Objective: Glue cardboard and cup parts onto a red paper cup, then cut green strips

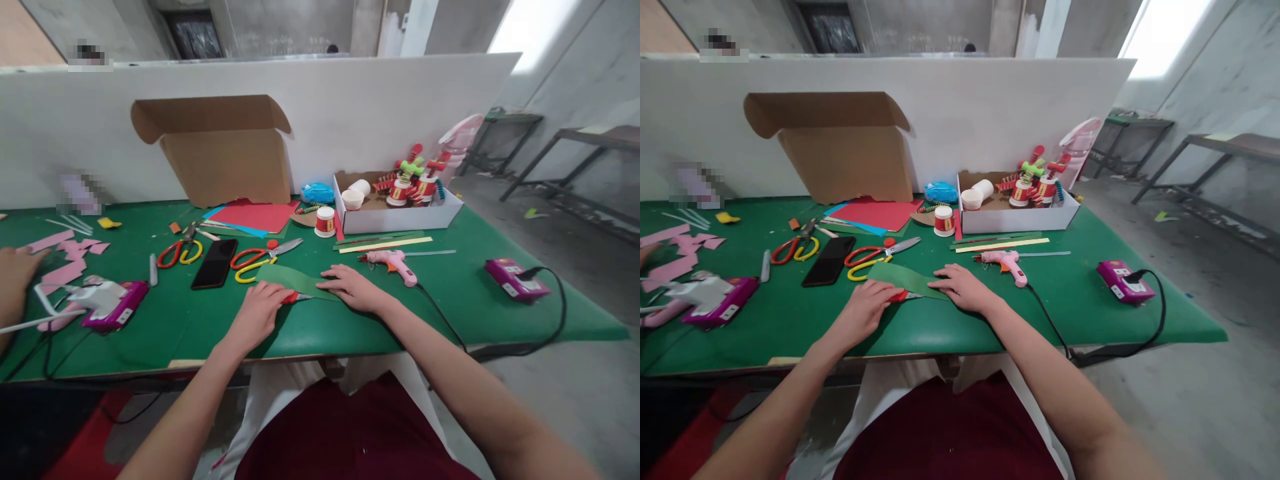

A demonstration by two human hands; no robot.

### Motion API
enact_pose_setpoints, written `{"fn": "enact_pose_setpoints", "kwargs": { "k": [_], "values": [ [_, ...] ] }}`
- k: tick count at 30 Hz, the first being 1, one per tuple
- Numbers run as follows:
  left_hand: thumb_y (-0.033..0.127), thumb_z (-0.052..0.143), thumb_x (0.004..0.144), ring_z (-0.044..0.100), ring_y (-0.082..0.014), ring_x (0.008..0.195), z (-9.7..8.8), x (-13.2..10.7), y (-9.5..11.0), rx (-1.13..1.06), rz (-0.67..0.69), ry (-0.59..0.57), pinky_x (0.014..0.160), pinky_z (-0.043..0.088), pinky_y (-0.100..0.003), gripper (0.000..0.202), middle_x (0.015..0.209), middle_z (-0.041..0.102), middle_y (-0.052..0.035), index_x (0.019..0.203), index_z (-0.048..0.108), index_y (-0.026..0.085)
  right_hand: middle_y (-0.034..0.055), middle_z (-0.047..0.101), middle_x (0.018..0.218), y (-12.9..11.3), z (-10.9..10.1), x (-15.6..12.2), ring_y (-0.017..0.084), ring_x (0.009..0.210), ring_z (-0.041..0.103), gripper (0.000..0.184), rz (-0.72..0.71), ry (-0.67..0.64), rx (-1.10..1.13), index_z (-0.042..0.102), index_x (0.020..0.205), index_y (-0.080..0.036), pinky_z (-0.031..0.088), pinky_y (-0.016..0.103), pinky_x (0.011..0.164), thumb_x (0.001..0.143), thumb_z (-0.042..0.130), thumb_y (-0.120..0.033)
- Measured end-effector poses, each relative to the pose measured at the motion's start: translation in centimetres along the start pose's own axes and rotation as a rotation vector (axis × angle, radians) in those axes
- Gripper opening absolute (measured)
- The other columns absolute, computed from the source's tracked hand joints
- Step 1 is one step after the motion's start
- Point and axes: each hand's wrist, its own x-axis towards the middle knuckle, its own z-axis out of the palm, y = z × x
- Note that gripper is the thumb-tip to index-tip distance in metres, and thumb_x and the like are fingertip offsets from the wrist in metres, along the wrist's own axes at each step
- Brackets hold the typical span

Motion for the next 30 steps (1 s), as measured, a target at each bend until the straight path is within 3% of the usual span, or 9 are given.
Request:
{"fn": "enact_pose_setpoints", "kwargs": {
  "k": [30],
  "values": [
    [0.008, 0.038, 0.09, 0.051, -0.0237, 0.099, 0.4, 0.3, 1.5, -0.017, 0.007, -0.022, 0.078, 0.041, -0.038, 0.042, 0.113, 0.065, -0.0101, 0.121, 0.063, 0.021, 0.0102, 0.06, 0.133, 0.1, 0.2, 0.1, 0.023, 0.126, 0.051, 0.034, -0.008, 0.012, 0.029, 0.067, 0.124, -0.026, 0.036, 0.05, 0.111, 0.099, 0.044, -0.024]
  ]
}}
